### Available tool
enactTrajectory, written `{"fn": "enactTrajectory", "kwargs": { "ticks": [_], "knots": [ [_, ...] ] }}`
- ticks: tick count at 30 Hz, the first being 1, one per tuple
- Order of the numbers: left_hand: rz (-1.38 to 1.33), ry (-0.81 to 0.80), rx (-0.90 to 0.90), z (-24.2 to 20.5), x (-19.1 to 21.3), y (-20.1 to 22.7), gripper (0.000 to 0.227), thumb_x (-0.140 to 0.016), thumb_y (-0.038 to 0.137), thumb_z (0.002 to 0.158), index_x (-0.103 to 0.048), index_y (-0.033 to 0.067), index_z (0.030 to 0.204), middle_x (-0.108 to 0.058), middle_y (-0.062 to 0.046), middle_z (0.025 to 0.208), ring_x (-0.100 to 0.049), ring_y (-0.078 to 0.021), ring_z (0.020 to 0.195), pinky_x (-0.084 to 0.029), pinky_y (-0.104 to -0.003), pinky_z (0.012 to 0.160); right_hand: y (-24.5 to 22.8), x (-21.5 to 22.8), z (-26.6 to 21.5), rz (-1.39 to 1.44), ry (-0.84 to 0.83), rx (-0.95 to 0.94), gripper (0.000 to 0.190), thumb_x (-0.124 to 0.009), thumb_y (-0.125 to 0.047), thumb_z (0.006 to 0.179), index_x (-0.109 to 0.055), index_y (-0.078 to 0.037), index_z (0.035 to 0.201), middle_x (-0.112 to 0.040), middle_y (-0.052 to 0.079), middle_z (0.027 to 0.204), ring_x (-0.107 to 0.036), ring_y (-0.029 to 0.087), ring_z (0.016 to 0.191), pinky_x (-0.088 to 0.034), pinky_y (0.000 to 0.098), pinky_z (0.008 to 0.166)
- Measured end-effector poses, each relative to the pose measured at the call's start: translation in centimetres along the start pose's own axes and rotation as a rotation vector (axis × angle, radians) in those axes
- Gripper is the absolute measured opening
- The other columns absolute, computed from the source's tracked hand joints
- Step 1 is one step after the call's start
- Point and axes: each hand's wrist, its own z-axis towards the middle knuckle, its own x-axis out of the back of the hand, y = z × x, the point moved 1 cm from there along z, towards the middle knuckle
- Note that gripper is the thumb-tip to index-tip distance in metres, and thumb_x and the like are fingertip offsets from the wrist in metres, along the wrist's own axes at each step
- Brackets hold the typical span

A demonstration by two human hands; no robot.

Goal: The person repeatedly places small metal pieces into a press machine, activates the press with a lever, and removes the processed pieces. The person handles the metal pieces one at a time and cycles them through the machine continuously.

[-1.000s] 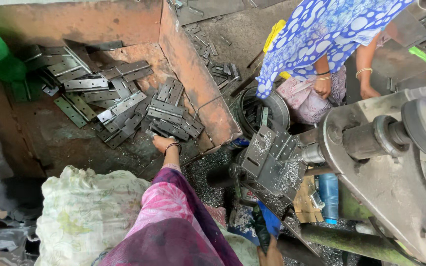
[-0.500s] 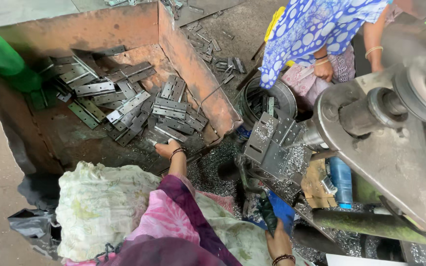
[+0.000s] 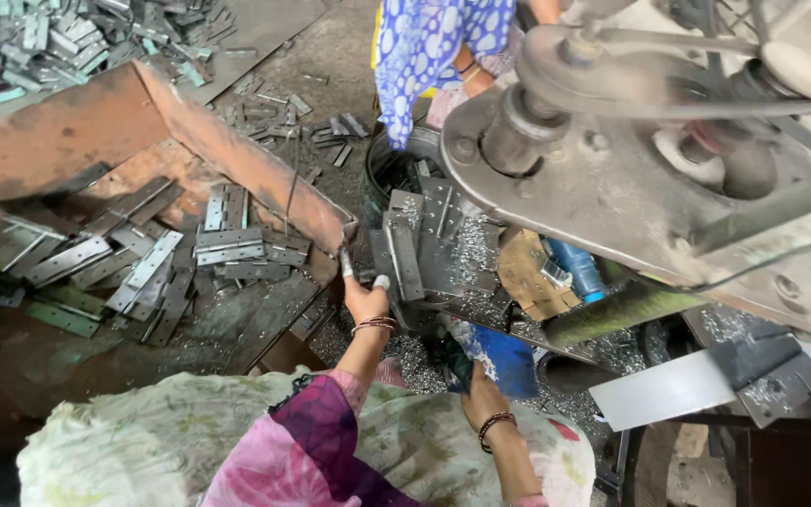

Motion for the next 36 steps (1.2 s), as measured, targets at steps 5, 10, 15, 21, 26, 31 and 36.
{"fn": "enactTrajectory", "kwargs": {
  "ticks": [5, 10, 15, 21, 26, 31, 36],
  "knots": [
    [0.167, -0.163, -0.212, -2.8, -3.9, -0.1, 0.05, -0.077, -0.002, 0.078, -0.061, -0.0018, 0.125, -0.067, -0.021, 0.12, -0.066, -0.0314, 0.101, -0.055, -0.036, 0.087, -1.7, 1.4, -1.3, 0.024, -0.036, -0.062, 0.067, -0.059, -0.014, 0.09, -0.031, -0.01, 0.151, -0.066, 0.029, 0.116, -0.066, 0.047, 0.107, -0.054, 0.0541, 0.093],
    [0.792, -0.417, -0.787, -4.9, -2.5, 1.1, 0.03, -0.075, 0.009, 0.084, -0.07, 0.0022, 0.112, -0.054, -0.021, 0.144, -0.052, -0.0393, 0.129, -0.043, -0.047, 0.111, -2.6, 2.8, -1.8, 0.028, -0.1, -0.094, 0.076, -0.06, -0.013, 0.09, -0.021, -0.01, 0.155, -0.061, 0.031, 0.125, -0.066, 0.048, 0.11, -0.054, 0.0531, 0.096],
    [1.298, -0.748, -1.014, -6.4, -2.4, 2.4, 0.03, -0.054, 0.03, 0.1, -0.077, 0.0097, 0.099, -0.042, -0.019, 0.155, -0.032, -0.0395, 0.15, -0.011, -0.061, 0.124, -3.2, 3.1, -2.3, 0.006, -0.132, -0.129, 0.073, -0.06, -0.016, 0.093, -0.023, -0.01, 0.155, -0.061, 0.03, 0.126, -0.066, 0.047, 0.112, -0.053, 0.0532, 0.098],
    [1.269, -0.807, -1.088, -4.4, -4.1, 2.6, 0.032, -0.049, 0.029, 0.101, -0.077, 0.0136, 0.103, -0.043, -0.018, 0.154, -0.034, -0.0379, 0.147, -0.005, -0.073, 0.119, -2.2, 2.3, -2.0, 0.022, -0.064, -0.033, 0.069, -0.061, -0.016, 0.091, -0.029, -0.005, 0.15, -0.064, 0.032, 0.121, -0.065, 0.048, 0.11, -0.053, 0.0547, 0.095],
    [1.399, -0.855, -1.09, -3.4, -5.4, 3.4, 0.03, -0.048, 0.024, 0.1, -0.077, 0.0154, 0.102, -0.043, -0.018, 0.154, -0.035, -0.0396, 0.147, -0.005, -0.072, 0.12, -0.6, 0.2, -0.8, -0.021, -0.126, -0.12, 0.068, -0.056, -0.019, 0.096, -0.023, -0.007, 0.154, -0.062, 0.032, 0.123, -0.065, 0.049, 0.11, -0.052, 0.0556, 0.096],
    [1.407, -0.872, -1.109, -3.4, -5.3, 3.9, 0.03, -0.049, 0.024, 0.1, -0.077, 0.0147, 0.102, -0.043, -0.018, 0.154, -0.036, -0.0399, 0.146, -0.006, -0.071, 0.119, 0.6, -5.6, -0.4, -0.073, -0.197, -0.249, 0.062, -0.041, -0.01, 0.099, -0.017, -0.012, 0.157, -0.06, 0.03, 0.129, -0.064, 0.045, 0.116, -0.051, 0.0559, 0.1],
    [1.388, -0.829, -1.172, -2.8, -5.2, 2.9, 0.031, -0.047, 0.024, 0.103, -0.076, 0.0159, 0.108, -0.043, -0.019, 0.155, -0.038, -0.0397, 0.146, -0.008, -0.07, 0.122, 0.6, -6.8, -0.1, -0.138, -0.129, -0.215, 0.047, -0.044, -0.012, 0.101, -0.033, -0.012, 0.147, -0.062, 0.025, 0.132, -0.062, 0.046, 0.12, -0.046, 0.0585, 0.106]
  ]
}}
